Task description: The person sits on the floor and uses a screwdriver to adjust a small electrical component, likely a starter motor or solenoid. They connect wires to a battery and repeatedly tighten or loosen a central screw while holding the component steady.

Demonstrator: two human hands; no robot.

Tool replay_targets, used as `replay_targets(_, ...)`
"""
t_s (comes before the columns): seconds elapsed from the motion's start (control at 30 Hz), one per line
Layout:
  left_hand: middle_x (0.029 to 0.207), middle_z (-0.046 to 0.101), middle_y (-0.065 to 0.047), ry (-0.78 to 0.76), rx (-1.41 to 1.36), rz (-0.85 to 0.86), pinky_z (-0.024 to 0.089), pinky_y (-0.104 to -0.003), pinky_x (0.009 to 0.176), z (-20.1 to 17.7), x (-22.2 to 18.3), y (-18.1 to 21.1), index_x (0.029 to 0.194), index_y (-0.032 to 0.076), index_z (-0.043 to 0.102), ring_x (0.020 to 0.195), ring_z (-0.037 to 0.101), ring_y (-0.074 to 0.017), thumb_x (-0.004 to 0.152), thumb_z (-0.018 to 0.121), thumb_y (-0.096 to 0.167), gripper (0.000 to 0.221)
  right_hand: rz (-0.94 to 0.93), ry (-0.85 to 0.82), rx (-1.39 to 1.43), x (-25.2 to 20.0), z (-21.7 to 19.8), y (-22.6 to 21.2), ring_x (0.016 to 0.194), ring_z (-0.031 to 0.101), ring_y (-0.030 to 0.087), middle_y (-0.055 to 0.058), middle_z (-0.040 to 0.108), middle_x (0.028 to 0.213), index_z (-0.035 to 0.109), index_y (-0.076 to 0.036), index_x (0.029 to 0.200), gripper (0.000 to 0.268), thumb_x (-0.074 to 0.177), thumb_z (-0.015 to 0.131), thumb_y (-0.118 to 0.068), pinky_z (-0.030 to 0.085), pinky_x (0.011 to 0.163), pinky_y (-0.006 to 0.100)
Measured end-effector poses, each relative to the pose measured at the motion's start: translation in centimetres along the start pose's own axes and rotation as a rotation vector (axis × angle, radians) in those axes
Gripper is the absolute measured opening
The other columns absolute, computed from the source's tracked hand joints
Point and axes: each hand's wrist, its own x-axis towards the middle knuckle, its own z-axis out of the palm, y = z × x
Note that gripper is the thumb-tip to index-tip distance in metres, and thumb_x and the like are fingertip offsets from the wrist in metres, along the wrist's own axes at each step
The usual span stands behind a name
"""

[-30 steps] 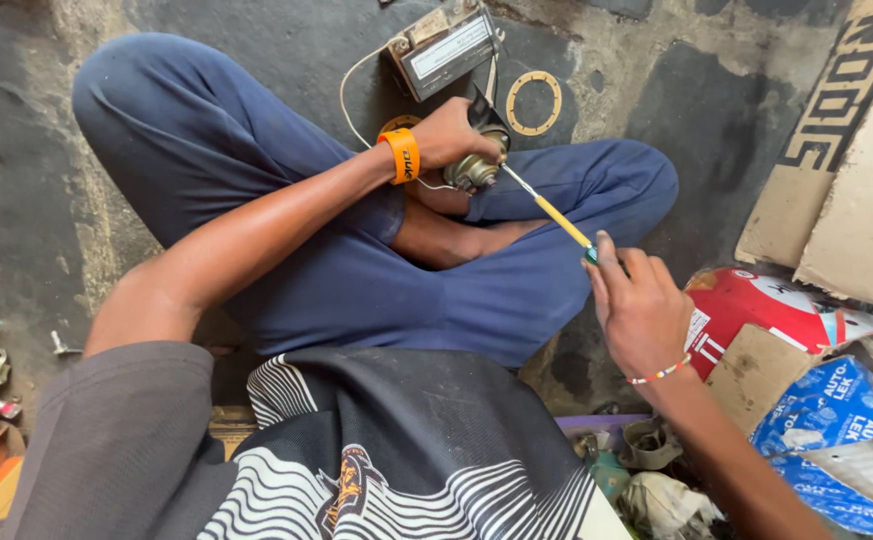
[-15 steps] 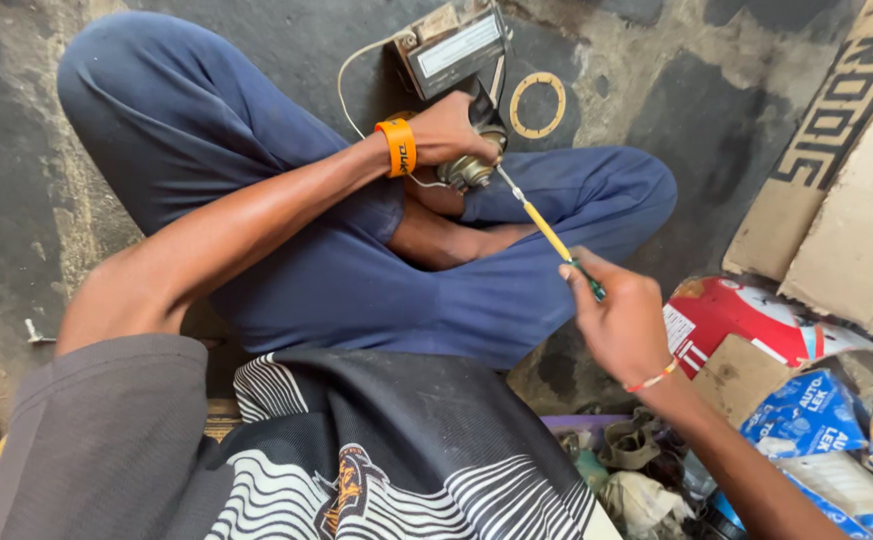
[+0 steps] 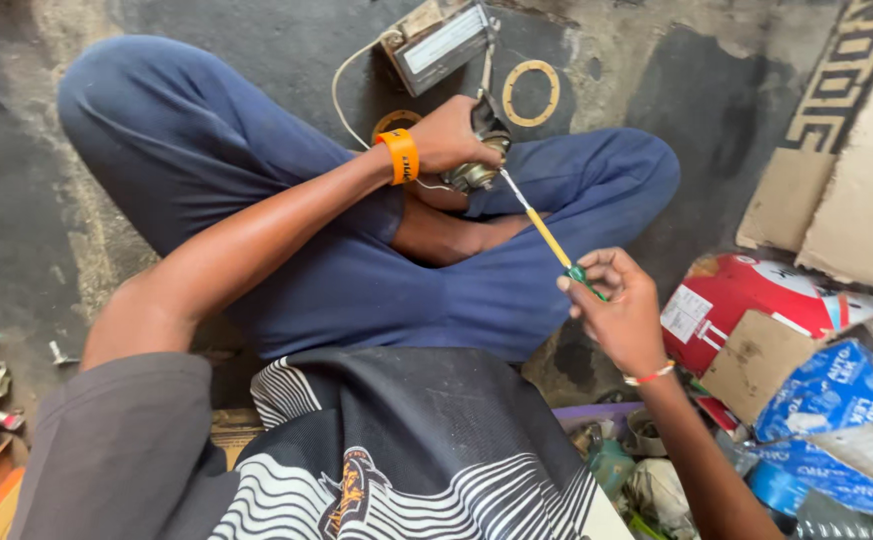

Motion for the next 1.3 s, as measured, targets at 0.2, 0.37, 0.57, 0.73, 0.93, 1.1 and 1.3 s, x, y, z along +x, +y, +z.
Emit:
replay_targets(0.2, 0.089, 0.074, -0.016, 0.035, -0.018, -0.187, 0.057, -0.033, 0.073, -0.1, 0.0, -0.4, 0.101, -0.012, 0.066, 0.079, 0.068, -0.0188, 0.064, 0.083, 0.031, 0.059, -0.839, 0.362, -1.18, -1.4, 1.6, -2.7, 0.074, 0.063, 0.028, 0.008, 0.06, 0.084, 0.072, -0.008, 0.124, 0.029, 0.095, 0.078, -0.015, 0.049, 0.064, 0.041)
replay_targets(0.37, 0.087, 0.072, -0.016, 0.047, 0.066, -0.276, 0.056, -0.032, 0.072, -1.0, 0.5, -0.5, 0.095, -0.012, 0.068, 0.077, 0.068, -0.02, 0.062, 0.085, 0.035, 0.059, -0.776, 0.246, -1.291, -0.4, 2.2, -3.6, 0.06, 0.06, 0.028, 0.01, 0.059, 0.076, 0.074, -0.007, 0.123, 0.03, 0.095, 0.077, -0.018, 0.047, 0.053, 0.042)
replay_targets(0.57, 0.084, 0.069, -0.014, 0.022, 0.07, -0.231, 0.054, -0.033, 0.071, -1.6, 0.5, -0.2, 0.096, -0.014, 0.066, 0.076, 0.064, -0.0198, 0.063, 0.086, 0.033, 0.06, -0.68, 0.139, -0.823, 0.2, 2.2, -3.3, 0.076, 0.066, 0.018, 0.012, 0.066, 0.089, 0.069, -0.007, 0.125, 0.022, 0.107, 0.068, -0.02, 0.052, 0.064, 0.038)
replay_targets(0.73, 0.082, 0.068, -0.015, 0.006, 0.07, -0.245, 0.053, -0.034, 0.069, -1.6, 0.2, 0.4, 0.098, -0.014, 0.065, 0.074, 0.062, -0.0189, 0.065, 0.084, 0.032, 0.06, 0.373, -0.051, 0.311, 1.2, 0.6, -1.8, 0.047, 0.04, 0.002, -0.001, 0.052, 0.071, 0.07, -0.004, 0.127, 0.033, 0.102, 0.061, -0.023, 0.028, 0.037, 0.019)
replay_targets(0.93, 0.088, 0.074, -0.014, -0.005, -0.027, -0.146, 0.055, -0.031, 0.074, -0.6, -0.2, 0.7, 0.103, -0.011, 0.067, 0.079, 0.067, -0.0166, 0.065, 0.082, 0.029, 0.058, 0.381, -0.238, 0.579, 1.2, -0.2, -0.8, 0.048, 0.043, 0.002, 0.002, 0.056, 0.081, 0.061, 0.003, 0.128, 0.038, 0.105, 0.062, -0.026, 0.029, 0.035, 0.017)
replay_targets(1.1, 0.092, 0.073, -0.015, 0.034, -0.006, -0.122, 0.056, -0.032, 0.076, -0.1, -0.3, -0.3, 0.105, -0.012, 0.064, 0.082, 0.068, -0.0168, 0.064, 0.087, 0.03, 0.062, 0.01, 0.047, -0.37, -0.1, -0.1, -3.3, 0.05, 0.053, 0.011, 0.004, 0.064, 0.077, 0.056, 0.0, 0.106, 0.034, 0.084, 0.074, -0.019, 0.037, 0.036, 0.029)
replay_targets(1.3, 0.096, 0.073, -0.017, 0.068, 0.023, -0.189, 0.056, -0.032, 0.078, -0.1, 0.1, -1.2, 0.106, -0.013, 0.064, 0.086, 0.068, -0.0183, 0.066, 0.087, 0.031, 0.064, -0.782, 0.318, -1.244, -1.9, 1.2, -5.2, 0.078, 0.064, 0.025, 0.006, 0.063, 0.087, 0.074, -0.007, 0.117, 0.026, 0.095, 0.076, -0.022, 0.049, 0.064, 0.039)
